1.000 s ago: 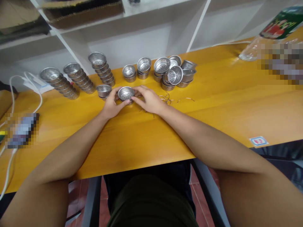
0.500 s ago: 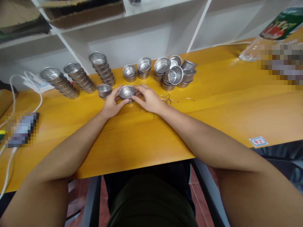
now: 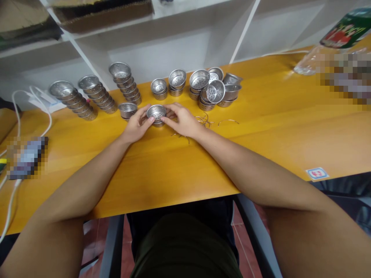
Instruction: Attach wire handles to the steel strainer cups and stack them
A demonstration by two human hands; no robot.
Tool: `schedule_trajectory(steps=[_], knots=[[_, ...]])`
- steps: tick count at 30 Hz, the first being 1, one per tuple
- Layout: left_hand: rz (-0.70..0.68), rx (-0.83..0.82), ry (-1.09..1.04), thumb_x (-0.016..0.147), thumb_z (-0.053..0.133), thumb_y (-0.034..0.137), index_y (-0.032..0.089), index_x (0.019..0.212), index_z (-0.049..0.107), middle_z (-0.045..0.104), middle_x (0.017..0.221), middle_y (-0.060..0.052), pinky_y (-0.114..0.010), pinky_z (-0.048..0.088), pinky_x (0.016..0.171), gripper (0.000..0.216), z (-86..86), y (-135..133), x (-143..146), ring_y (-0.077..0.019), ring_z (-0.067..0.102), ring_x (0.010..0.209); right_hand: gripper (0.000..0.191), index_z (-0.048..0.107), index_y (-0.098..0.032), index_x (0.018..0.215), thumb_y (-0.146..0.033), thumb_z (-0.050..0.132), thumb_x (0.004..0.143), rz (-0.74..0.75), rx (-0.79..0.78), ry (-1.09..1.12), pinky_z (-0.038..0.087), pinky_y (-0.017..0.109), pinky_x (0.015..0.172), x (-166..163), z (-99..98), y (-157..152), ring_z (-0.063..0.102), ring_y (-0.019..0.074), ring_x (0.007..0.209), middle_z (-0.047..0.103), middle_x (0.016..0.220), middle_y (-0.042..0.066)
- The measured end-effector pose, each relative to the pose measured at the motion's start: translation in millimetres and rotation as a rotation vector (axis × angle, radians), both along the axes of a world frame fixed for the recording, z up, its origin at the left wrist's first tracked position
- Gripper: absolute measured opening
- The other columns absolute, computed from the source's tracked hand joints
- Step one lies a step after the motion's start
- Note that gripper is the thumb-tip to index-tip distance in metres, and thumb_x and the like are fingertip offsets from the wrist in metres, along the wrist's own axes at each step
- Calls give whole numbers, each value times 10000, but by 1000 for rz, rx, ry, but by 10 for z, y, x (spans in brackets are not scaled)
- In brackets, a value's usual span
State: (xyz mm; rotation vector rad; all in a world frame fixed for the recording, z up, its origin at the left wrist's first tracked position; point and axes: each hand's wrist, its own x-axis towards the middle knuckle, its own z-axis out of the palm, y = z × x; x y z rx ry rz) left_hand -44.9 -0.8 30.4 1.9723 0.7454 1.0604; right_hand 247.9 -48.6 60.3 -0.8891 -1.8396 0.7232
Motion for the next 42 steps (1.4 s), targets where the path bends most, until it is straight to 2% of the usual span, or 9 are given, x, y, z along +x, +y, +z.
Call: schedule_trajectory(steps=[12,20,24,28,32,34,36,39,42], knots=[[-44,35,-2,1088,899,961,282,1680,653,858,1741,-227,-646,736,1426,934,57,76,-26,-403,875,1649,918,774,-304,1414,-1093,896,959,39,-127,56,802,663,1162,-40,-19,106,904,401,1200,918,1395,155],[-49,24,1,1106,875,960,290,1701,609,822,1782,-234,-652,719,1448,934,14,63,-16,-411,848,1683,866,733,-300,1377,-1056,895,984,56,-116,58,783,672,1201,-66,19,97,883,393,1196,902,1427,168],[103,115,18,1136,786,994,265,1817,567,656,1950,-270,-678,632,1534,1021,39,-101,55,-457,692,1850,809,730,-313,1458,-991,871,1038,-19,-100,37,774,661,1160,-81,-21,67,860,391,1171,885,1417,158],[306,356,53,1203,761,907,306,1754,653,625,1969,-188,-744,500,1614,823,235,-177,-34,-473,533,1949,522,745,-291,1387,-760,814,1168,-142,76,-69,749,629,1145,-61,61,-45,833,384,1180,850,1360,168],[561,491,29,1105,954,804,298,1742,619,568,1978,-159,-762,310,1688,880,283,24,-330,-490,387,1997,253,753,-286,1186,-530,710,1244,-59,193,-238,710,574,1062,-37,209,-193,809,363,1073,845,1171,137],[699,448,24,933,1107,678,263,1756,556,564,1943,-210,-755,312,1690,1074,215,145,-461,-517,436,1954,227,774,-278,1173,-470,680,1250,42,196,-302,704,538,1044,-37,239,-242,834,348,1070,877,1187,132],[775,287,64,827,1161,508,233,1767,512,595,1903,-248,-730,366,1672,1175,142,223,-541,-514,540,1885,236,811,-259,1233,-453,678,1251,108,214,-330,711,529,1087,-44,233,-262,874,355,1164,912,1295,153],[785,55,140,859,1135,368,205,1734,545,672,1842,-262,-668,473,1617,1068,89,271,-584,-469,681,1772,286,842,-234,1338,-458,683,1261,153,252,-335,712,571,1202,-44,196,-243,891,394,1333,924,1427,196],[766,44,142,866,1150,365,215,1681,603,729,1782,-245,-676,511,1588,993,74,311,-610,-467,731,1715,284,855,-241,1354,-450,683,1268,159,255,-332,712,600,1244,-22,161,-196,886,408,1380,925,1442,195]])
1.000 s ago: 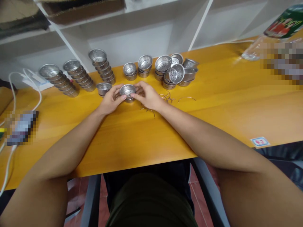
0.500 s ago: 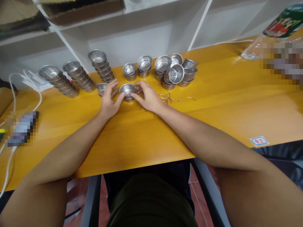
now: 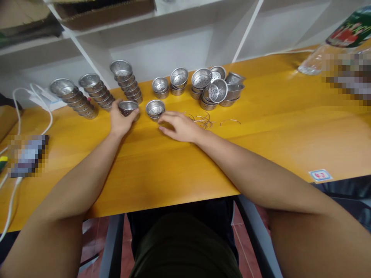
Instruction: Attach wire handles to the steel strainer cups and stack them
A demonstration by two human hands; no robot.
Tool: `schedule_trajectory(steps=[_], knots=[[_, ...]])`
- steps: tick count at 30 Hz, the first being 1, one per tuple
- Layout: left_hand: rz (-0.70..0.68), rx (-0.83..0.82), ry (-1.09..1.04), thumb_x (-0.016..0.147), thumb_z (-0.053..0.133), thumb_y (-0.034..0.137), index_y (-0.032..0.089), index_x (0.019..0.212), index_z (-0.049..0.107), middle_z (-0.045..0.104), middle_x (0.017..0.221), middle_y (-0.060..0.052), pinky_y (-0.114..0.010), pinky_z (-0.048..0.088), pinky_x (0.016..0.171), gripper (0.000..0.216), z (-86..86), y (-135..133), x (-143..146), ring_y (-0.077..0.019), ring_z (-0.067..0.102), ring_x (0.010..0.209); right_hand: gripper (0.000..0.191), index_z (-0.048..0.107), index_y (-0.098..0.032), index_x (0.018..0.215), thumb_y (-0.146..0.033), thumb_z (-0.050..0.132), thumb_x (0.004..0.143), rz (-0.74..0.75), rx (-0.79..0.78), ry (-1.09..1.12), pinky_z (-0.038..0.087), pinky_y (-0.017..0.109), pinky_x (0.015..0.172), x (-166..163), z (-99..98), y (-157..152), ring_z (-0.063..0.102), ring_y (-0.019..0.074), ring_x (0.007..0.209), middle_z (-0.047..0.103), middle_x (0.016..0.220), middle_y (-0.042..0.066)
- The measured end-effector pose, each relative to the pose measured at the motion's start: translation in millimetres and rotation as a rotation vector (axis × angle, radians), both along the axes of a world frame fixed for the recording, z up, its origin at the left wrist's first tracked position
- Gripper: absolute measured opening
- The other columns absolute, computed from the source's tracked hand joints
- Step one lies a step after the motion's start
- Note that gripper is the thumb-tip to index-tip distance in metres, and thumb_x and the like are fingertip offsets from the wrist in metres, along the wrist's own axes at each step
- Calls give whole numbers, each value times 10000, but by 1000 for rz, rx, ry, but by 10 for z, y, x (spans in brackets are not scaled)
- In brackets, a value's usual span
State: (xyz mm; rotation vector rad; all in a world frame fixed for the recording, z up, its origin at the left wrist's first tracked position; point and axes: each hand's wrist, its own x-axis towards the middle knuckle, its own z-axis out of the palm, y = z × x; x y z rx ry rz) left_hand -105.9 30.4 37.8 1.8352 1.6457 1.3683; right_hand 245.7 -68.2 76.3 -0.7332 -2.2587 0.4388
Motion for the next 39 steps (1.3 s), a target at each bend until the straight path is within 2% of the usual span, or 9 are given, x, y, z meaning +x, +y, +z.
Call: schedule_trajectory(steps=[4,8,11,15,19,24,30,34,39], knots=[[-48,162,14,854,1208,575,248,1727,607,688,1833,-235,-725,449,1628,1108,-10,62,-52,-511,655,1805,266,869,-257,1317,-449,692,1262,-4,-13,-9,724,611,1214,32,-28,41,892,403,1320,930,1392,179],[-167,371,50,963,1080,867,309,1832,541,646,1890,-208,-739,414,1655,1165,69,14,1,-511,597,1874,284,873,-250,1333,-450,683,1263,-39,18,22,719,620,1206,27,-14,22,887,411,1327,928,1407,187],[-308,453,117,998,975,992,352,1880,514,658,1867,-196,-772,441,1632,1183,154,-132,178,-523,622,1854,297,854,-254,1363,-481,683,1275,-84,39,121,734,581,1162,-9,11,-5,891,378,1248,930,1357,166],[-520,501,236,1074,894,980,365,1876,557,709,1795,-195,-771,528,1567,1065,220,-397,493,-506,692,1765,413,782,-278,1316,-686,733,1274,-143,9,305,766,508,992,-80,-5,14,843,301,1014,889,1173,102],[-626,498,310,1187,821,877,363,1867,587,735,1769,-179,-710,620,1489,884,251,-570,685,-449,742,1703,580,700,-301,1340,-834,853,1169,-249,-48,340,764,531,817,-116,-82,101,747,277,812,776,999,43],[-621,443,339,1096,900,945,334,1871,610,756,1786,-192,-662,630,1480,1030,210,-538,691,-444,756,1699,456,673,-305,1377,-681,847,1184,-286,-6,316,768,571,823,-113,-109,146,737,286,802,742,998,42],[-541,342,362,962,980,1015,311,1860,655,767,1825,-206,-681,596,1508,1187,190,-468,663,-470,745,1726,360,742,-306,1497,-538,760,1221,-227,60,292,740,545,834,-127,-19,90,744,290,816,746,976,34],[-548,331,395,947,933,1066,312,1871,666,769,1827,-216,-708,574,1521,1223,256,-507,675,-493,737,1735,332,781,-305,1440,-578,709,1264,-235,18,314,693,502,769,-131,36,67,657,259,732,679,882,6],[-543,353,428,978,844,1101,312,1922,625,757,1832,-232,-736,510,1559,1249,257,-534,690,-519,705,1757,446,816,-303,1422,-702,666,1291,-239,-29,336,677,496,786,-129,83,45,623,255,733,631,863,6]])
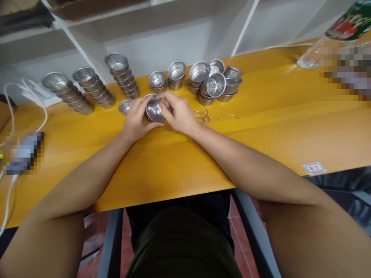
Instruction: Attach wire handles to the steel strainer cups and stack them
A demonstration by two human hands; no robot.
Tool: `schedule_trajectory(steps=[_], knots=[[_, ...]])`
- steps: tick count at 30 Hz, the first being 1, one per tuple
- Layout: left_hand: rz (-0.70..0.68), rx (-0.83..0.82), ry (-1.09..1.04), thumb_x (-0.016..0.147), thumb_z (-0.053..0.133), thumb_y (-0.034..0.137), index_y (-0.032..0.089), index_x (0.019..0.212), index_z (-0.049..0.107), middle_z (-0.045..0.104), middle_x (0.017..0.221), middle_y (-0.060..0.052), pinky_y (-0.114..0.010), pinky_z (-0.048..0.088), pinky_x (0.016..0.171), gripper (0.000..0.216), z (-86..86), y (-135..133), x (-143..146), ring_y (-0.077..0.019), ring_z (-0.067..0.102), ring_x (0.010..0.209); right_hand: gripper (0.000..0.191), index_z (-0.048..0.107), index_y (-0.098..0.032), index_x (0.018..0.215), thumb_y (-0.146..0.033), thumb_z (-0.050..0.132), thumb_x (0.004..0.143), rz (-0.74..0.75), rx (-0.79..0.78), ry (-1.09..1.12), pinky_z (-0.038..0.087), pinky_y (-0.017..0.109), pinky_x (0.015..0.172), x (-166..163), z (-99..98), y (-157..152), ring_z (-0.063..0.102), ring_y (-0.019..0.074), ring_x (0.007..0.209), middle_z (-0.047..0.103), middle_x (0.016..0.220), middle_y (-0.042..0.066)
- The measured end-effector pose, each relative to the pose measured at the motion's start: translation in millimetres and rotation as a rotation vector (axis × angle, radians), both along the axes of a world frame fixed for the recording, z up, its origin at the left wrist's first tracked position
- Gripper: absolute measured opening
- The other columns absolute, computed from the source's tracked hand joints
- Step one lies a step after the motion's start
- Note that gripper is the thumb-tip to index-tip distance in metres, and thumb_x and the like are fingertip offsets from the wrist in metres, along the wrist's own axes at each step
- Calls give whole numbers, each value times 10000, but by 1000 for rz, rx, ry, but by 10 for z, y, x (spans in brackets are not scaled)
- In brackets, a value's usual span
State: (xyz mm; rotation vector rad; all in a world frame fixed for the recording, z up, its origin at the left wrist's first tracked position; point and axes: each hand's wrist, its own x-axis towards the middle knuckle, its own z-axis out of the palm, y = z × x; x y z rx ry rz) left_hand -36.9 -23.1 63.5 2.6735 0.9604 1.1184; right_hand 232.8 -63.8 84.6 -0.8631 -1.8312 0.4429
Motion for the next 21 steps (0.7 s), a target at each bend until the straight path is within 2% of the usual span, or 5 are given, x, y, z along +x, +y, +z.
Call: schedule_trajectory(steps=[5,9,16,18,21], knots=[[-11,-23,-53,941,862,1122,323,1886,672,789,1786,-208,-738,454,1602,1252,-40,11,21,-515,714,1735,633,824,-335,1503,-866,563,1276,6,-105,-29,727,560,863,-6,-19,-5,657,297,781,629,880,32],[-20,-58,-74,941,834,1146,330,1832,719,805,1781,-185,-727,445,1620,1213,-39,-2,35,-490,724,1730,720,805,-345,1461,-971,524,1246,46,-179,15,779,583,868,2,-76,19,699,311,795,646,883,41],[-11,-45,-45,965,834,1123,315,1862,684,777,1832,-205,-735,390,1646,1217,-62,-5,-11,-496,680,1797,747,800,-306,1465,-972,533,1260,60,-180,55,841,649,875,18,-143,29,802,330,848,749,961,78],[-12,-33,-40,949,845,1130,314,1871,672,770,1842,-210,-745,387,1646,1243,-69,11,-38,-504,682,1794,770,784,-314,1512,-991,524,1255,73,-188,67,843,670,922,-7,-177,24,836,348,902,766,991,84],[-4,-16,-79,924,884,1125,322,1851,668,771,1826,-210,-747,442,1613,1246,-85,62,-77,-514,697,1775,818,696,-344,1648,-1028,501,1243,61,-175,151,844,644,893,-62,-244,31,858,337,873,770,983,63]])
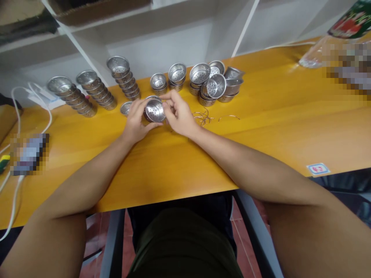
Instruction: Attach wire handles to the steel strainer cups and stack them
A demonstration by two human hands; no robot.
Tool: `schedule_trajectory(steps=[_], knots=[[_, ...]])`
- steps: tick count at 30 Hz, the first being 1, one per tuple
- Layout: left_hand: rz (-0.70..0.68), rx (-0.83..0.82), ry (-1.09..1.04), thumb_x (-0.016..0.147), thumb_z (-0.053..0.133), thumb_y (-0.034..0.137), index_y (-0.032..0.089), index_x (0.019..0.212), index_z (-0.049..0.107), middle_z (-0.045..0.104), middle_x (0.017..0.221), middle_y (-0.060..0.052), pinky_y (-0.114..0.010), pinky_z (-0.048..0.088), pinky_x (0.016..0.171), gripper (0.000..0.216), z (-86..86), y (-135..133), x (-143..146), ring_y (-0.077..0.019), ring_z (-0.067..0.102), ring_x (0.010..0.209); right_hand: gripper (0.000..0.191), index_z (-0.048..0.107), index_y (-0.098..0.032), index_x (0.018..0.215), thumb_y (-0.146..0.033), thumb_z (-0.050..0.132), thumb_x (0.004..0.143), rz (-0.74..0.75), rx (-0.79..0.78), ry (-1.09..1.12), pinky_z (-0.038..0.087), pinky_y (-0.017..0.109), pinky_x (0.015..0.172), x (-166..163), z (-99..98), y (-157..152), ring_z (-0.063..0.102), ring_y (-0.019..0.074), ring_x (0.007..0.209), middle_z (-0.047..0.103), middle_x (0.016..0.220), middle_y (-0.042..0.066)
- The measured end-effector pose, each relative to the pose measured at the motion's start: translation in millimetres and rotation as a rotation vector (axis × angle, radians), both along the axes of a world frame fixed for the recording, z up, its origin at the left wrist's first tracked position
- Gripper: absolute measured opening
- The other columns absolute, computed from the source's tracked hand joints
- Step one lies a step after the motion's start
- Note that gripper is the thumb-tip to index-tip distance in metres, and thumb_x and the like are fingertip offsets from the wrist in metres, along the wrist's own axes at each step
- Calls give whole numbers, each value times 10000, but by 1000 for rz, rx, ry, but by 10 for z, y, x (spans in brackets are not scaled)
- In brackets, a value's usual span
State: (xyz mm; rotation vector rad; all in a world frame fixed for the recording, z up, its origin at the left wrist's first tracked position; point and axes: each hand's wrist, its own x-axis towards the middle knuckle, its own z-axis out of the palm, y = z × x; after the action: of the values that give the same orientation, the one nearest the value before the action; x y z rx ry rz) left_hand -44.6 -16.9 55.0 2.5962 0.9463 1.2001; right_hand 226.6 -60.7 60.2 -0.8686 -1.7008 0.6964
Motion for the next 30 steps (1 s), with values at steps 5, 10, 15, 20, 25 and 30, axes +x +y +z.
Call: schedule_trajectory(steps=[5,10,15,20,25,30], knots=[[48,-32,-167,957,915,1090,355,1859,565,727,1822,-201,-709,585,1518,1216,-141,169,-42,-492,716,1762,722,639,-391,1695,-967,523,1275,-158,63,103,822,671,964,168,-40,172,905,367,961,822,1048,76],[110,-64,-323,1048,764,1122,380,1922,324,657,1864,-232,-666,647,1469,1228,-358,394,-76,-431,755,1739,527,843,-305,1211,-828,780,1199,-211,192,-232,776,765,1093,645,-36,426,837,396,938,768,896,80],[54,-160,-397,1086,715,1117,395,1881,399,684,1829,-214,-648,664,1450,1119,-487,522,-66,-406,784,1697,299,885,-274,1131,-572,867,1114,-207,206,-487,690,869,1218,762,-60,456,834,472,1124,817,1141,167],[-23,-205,-363,1096,786,1059,389,1874,516,689,1816,-201,-638,686,1427,1062,-534,478,-21,-416,780,1709,519,856,-241,1546,-579,828,1152,-160,208,-454,616,900,1333,527,33,308,792,575,1440,831,1493,250],[-33,-233,-289,1119,773,1041,337,1872,506,708,1838,-219,-598,702,1411,1065,-426,355,-20,-410,797,1676,650,724,-253,1736,-677,712,1244,22,263,-345,698,752,1321,272,77,140,843,478,1438,858,1583,230],[17,-216,-272,1063,875,1023,308,1793,598,749,1779,-200,-592,680,1423,1059,-280,229,15,-418,791,1663,848,575,-274,1895,-784,727,1235,82,213,-264,744,697,1272,186,36,92,888,441,1333,879,1481,194]])
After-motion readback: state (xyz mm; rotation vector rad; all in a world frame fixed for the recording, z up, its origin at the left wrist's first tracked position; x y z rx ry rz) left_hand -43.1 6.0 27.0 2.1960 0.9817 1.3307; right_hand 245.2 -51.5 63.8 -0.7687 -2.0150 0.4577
